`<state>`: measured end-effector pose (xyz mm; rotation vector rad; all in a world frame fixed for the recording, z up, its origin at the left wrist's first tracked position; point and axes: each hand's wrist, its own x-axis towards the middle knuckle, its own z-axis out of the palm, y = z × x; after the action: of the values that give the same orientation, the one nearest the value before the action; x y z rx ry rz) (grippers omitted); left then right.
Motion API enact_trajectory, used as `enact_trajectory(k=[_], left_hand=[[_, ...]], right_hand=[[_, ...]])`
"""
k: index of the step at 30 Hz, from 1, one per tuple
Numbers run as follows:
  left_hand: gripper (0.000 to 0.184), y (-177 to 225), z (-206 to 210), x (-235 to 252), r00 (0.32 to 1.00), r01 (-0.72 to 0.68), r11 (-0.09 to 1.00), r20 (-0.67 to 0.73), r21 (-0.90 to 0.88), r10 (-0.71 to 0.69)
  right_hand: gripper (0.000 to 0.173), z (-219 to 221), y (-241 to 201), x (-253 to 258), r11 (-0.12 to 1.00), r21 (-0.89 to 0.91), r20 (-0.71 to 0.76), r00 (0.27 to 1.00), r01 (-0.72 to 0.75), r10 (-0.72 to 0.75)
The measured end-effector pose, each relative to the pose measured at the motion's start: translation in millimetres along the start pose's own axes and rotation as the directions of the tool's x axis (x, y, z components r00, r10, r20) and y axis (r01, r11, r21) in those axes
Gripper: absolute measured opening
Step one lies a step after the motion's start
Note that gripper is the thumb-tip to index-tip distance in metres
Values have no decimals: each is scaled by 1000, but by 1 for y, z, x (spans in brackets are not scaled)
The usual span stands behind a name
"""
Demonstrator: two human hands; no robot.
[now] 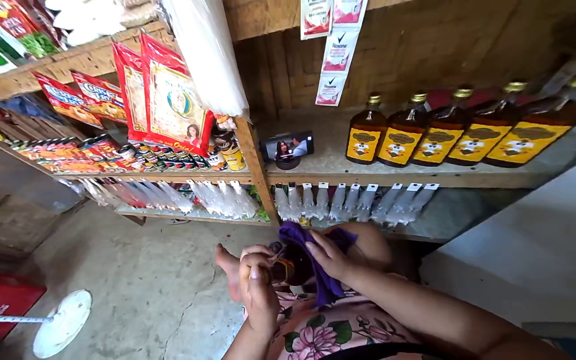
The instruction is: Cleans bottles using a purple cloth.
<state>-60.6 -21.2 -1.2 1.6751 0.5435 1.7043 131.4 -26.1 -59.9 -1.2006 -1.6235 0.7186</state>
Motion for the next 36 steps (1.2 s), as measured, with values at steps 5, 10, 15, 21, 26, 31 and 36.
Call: enact_trajectory(k=[5, 10, 15, 21, 26, 31, 36], left_hand=[[14, 13, 1, 10, 952, 182, 956, -203, -230, -231], [19, 19, 10, 22, 916, 164, 884, -264, -437, -301], [39, 25, 15, 16, 996, 79, 820, 15, -567, -86], [42, 16, 15, 5, 998, 43, 803, 67, -595, -3], [44, 14, 11, -1, 995, 20, 840, 89, -542, 34], [45, 17, 12, -9, 993, 18, 863, 108, -505, 42], [45, 15, 14, -11, 993, 10, 882, 105, -471, 45]], right_hand=[[51, -6, 30, 1, 986, -95, 5, 990, -137, 138], [52, -6, 27, -2, 988, -89, 6, 992, -125, 126], [51, -5, 39, -8, 998, -69, -107, 994, 4, -11], [51, -3, 49, -7, 996, -71, -162, 984, 63, -73], [50, -7, 28, 0, 999, 5, -6, 999, -44, 44], [48, -8, -36, 4, 991, -80, 139, 986, 107, -95], [39, -3, -37, 8, 945, -67, 118, 943, 321, -312]])
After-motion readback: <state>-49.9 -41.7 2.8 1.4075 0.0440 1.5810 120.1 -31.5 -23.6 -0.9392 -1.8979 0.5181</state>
